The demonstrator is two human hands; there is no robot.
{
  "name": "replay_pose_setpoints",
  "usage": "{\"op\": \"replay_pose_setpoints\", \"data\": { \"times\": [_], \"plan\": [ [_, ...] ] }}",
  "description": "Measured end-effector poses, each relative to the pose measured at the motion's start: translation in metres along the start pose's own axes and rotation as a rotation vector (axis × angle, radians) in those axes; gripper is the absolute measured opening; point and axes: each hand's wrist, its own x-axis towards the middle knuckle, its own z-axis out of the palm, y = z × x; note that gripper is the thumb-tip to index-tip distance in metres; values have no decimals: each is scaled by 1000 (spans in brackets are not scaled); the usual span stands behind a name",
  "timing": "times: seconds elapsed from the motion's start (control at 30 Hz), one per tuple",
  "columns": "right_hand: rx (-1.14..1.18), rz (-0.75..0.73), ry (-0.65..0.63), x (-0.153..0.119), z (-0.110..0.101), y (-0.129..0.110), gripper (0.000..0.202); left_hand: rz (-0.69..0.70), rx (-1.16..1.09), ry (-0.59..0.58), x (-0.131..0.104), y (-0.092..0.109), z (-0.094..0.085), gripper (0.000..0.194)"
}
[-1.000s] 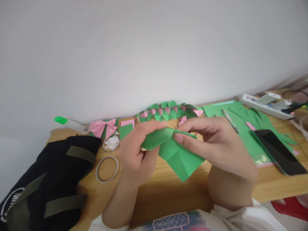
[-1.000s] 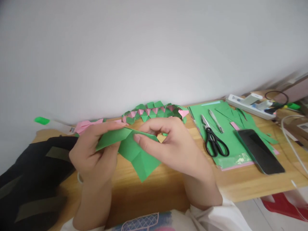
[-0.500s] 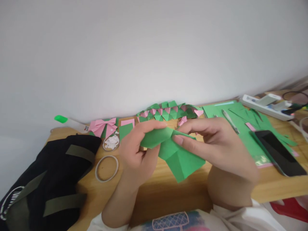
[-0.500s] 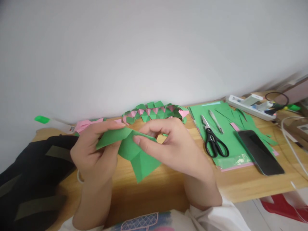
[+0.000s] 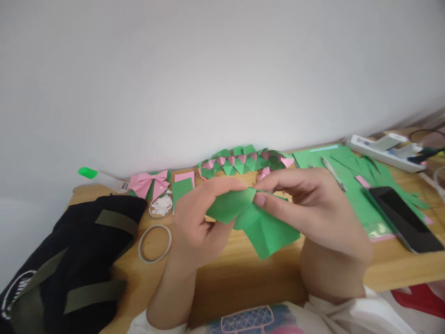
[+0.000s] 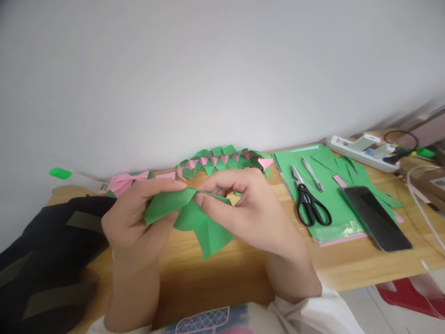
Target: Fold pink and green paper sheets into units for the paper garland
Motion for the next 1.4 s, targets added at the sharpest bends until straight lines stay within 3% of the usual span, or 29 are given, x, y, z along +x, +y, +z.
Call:
{"op": "replay_pose_setpoints", "data": {
  "times": [0.2,0.33,0.5,0.57,0.63,0.73,0.87,1.03,1.4],
  "plan": [
    [-11,0,25,0,0,-1,12,-14,-74,-85,4,3,-3,28],
    [-9,4,18,0,1,-1,13,-43,-123,-81,3,2,-4,26],
    [-34,-14,-31,0,-2,-2,15,-160,-340,-61,0,-1,-6,59],
    [-114,-57,-88,0,-4,-3,17,-218,-309,-28,0,-1,-7,51],
    [-195,-102,-158,0,-6,-5,19,-288,-245,-8,2,0,-8,31],
    [-260,-136,-217,2,-7,-8,20,-400,-226,-65,6,2,-8,14],
    [-270,-140,-248,3,-7,-10,20,-490,-287,-183,12,8,-8,14],
    [-286,-119,-253,2,-8,-10,18,-636,-264,-226,14,14,-8,17],
    [-328,-168,-237,4,-7,-7,20,-600,-244,-253,9,11,-9,17]
  ]
}}
